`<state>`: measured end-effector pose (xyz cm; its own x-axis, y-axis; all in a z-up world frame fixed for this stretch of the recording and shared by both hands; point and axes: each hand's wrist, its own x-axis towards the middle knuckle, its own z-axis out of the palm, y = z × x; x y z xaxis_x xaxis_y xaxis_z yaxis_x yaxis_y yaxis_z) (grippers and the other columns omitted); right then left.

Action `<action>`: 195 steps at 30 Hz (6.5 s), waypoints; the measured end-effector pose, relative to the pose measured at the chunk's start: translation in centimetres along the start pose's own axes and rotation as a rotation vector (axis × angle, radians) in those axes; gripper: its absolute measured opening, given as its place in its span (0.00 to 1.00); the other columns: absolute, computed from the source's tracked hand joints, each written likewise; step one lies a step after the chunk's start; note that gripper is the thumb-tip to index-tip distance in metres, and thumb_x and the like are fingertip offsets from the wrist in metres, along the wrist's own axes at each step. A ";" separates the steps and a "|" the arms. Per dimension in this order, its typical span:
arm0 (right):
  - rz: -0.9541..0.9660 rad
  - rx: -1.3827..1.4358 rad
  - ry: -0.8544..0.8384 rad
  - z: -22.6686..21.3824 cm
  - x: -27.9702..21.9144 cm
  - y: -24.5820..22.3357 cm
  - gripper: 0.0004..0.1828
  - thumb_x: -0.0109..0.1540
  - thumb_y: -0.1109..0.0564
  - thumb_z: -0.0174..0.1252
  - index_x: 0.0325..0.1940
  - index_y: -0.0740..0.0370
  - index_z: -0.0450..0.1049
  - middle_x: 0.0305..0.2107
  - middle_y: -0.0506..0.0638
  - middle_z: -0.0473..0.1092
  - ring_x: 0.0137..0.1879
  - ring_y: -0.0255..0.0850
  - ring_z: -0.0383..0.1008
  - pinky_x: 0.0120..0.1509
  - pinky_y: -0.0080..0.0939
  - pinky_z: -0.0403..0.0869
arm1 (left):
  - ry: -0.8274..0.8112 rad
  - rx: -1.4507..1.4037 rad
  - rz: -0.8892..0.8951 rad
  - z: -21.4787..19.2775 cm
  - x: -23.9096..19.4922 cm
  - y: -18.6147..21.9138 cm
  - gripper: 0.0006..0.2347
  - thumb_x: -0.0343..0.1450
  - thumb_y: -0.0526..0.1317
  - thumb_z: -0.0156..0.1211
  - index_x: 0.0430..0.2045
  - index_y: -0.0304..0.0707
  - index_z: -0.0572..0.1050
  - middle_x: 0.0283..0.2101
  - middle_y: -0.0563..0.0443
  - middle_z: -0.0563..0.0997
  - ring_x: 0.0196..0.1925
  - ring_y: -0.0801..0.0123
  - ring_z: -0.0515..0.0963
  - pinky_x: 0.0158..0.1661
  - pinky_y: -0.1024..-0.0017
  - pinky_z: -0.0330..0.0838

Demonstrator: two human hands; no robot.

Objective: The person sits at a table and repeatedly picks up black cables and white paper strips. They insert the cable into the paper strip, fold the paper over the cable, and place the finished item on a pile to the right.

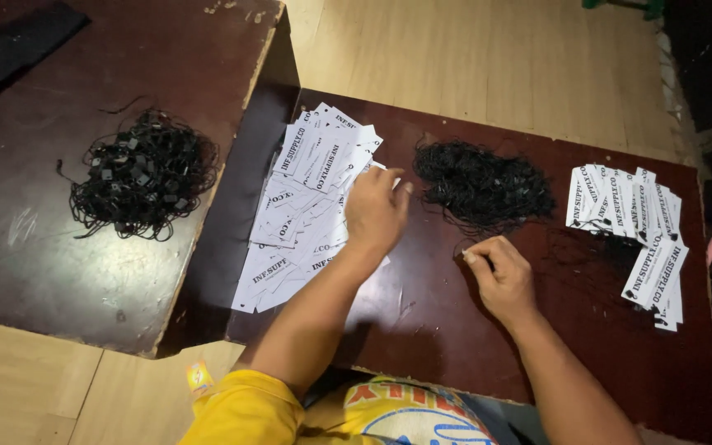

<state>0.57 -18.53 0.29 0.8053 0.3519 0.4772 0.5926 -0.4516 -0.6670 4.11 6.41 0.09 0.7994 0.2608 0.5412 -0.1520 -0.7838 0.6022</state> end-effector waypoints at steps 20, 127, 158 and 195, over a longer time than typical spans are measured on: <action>-0.498 -0.210 -0.143 4.4 1.6 -3.4 0.04 0.62 0.61 0.61 0.33 0.57 0.75 0.34 0.46 0.74 0.40 0.46 0.78 0.40 0.43 0.75 | 0.058 0.513 -0.247 -5.7 2.2 -4.4 0.15 0.62 0.42 0.70 0.34 0.29 0.77 0.37 0.39 0.74 0.42 0.47 0.74 0.42 0.53 0.70; 0.052 0.070 0.226 -0.7 3.7 -0.9 0.05 0.65 0.64 0.61 0.34 0.60 0.77 0.35 0.51 0.77 0.42 0.49 0.80 0.48 0.44 0.77 | -0.603 -1.357 -0.540 -0.6 -2.5 4.6 0.13 0.74 0.33 0.56 0.51 0.26 0.74 0.39 0.33 0.82 0.33 0.53 0.87 0.33 0.66 0.85; 0.243 0.096 -0.060 -1.1 3.7 -1.8 0.06 0.67 0.61 0.57 0.34 0.60 0.75 0.21 0.52 0.75 0.30 0.47 0.78 0.37 0.45 0.75 | -0.537 -1.076 -0.441 -0.6 -2.7 4.9 0.15 0.74 0.34 0.54 0.56 0.33 0.75 0.44 0.38 0.82 0.33 0.66 0.83 0.37 0.69 0.82; 0.191 0.212 0.030 0.6 2.7 0.1 0.07 0.68 0.60 0.57 0.35 0.61 0.75 0.20 0.51 0.76 0.29 0.45 0.78 0.39 0.43 0.76 | -0.701 -0.891 -0.631 -3.6 -0.8 7.1 0.17 0.76 0.49 0.45 0.40 0.38 0.81 0.15 0.43 0.77 0.18 0.66 0.76 0.24 0.73 0.71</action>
<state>2.78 -17.12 1.18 0.9038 0.2512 0.3463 0.4157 -0.3244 -0.8497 0.28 2.68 6.04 0.9651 -0.1153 -0.2350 0.2448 0.0787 0.9664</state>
